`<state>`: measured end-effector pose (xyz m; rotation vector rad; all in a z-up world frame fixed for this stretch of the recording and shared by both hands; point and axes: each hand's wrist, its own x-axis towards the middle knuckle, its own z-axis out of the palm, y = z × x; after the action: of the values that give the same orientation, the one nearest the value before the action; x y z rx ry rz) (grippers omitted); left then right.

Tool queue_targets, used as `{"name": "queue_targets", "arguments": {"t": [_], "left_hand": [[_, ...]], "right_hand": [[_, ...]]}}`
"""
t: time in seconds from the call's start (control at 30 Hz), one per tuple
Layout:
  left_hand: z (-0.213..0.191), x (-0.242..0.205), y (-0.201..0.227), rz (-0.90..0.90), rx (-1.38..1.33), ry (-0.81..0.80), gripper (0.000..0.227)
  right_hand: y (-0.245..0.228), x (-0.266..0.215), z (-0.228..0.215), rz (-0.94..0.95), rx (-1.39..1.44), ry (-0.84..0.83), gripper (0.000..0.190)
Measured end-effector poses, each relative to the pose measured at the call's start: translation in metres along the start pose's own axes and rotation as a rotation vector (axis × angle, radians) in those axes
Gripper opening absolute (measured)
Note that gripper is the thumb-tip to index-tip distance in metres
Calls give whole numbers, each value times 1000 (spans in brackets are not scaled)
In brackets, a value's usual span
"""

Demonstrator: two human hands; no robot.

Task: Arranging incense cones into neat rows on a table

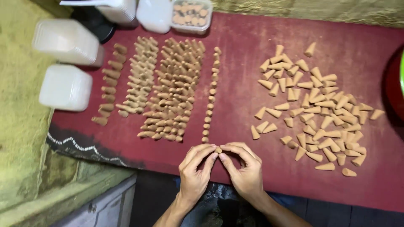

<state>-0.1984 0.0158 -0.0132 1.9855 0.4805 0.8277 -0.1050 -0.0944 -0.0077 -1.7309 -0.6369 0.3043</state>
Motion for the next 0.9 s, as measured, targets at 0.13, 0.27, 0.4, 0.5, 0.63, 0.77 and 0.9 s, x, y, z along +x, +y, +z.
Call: {"name": "queue_targets", "arguments": {"t": [0.13, 0.27, 0.4, 0.5, 0.63, 0.77, 0.9], "left_hand": [[-6, -1, -2, 3, 51, 32, 15], [-1, 9, 5, 80, 119, 73, 14], [13, 29, 11, 117, 96, 50, 15], [30, 43, 12, 42, 17, -38, 25], [43, 68, 30, 65, 112, -156, 40], [57, 91, 30, 19, 77, -110, 48], [68, 106, 23, -100, 13, -178, 61]], "right_hand": [[-2, 2, 10, -25, -44, -44, 13], [-5, 9, 8, -40, -36, -19, 18], [-5, 29, -8, -115, -90, 0, 16], [-3, 56, -26, -132, -266, -2, 15], [9, 98, -44, -172, -300, -74, 21], [18, 143, -47, -248, -234, -55, 17], [48, 184, -40, -230, -272, -85, 17]]}}
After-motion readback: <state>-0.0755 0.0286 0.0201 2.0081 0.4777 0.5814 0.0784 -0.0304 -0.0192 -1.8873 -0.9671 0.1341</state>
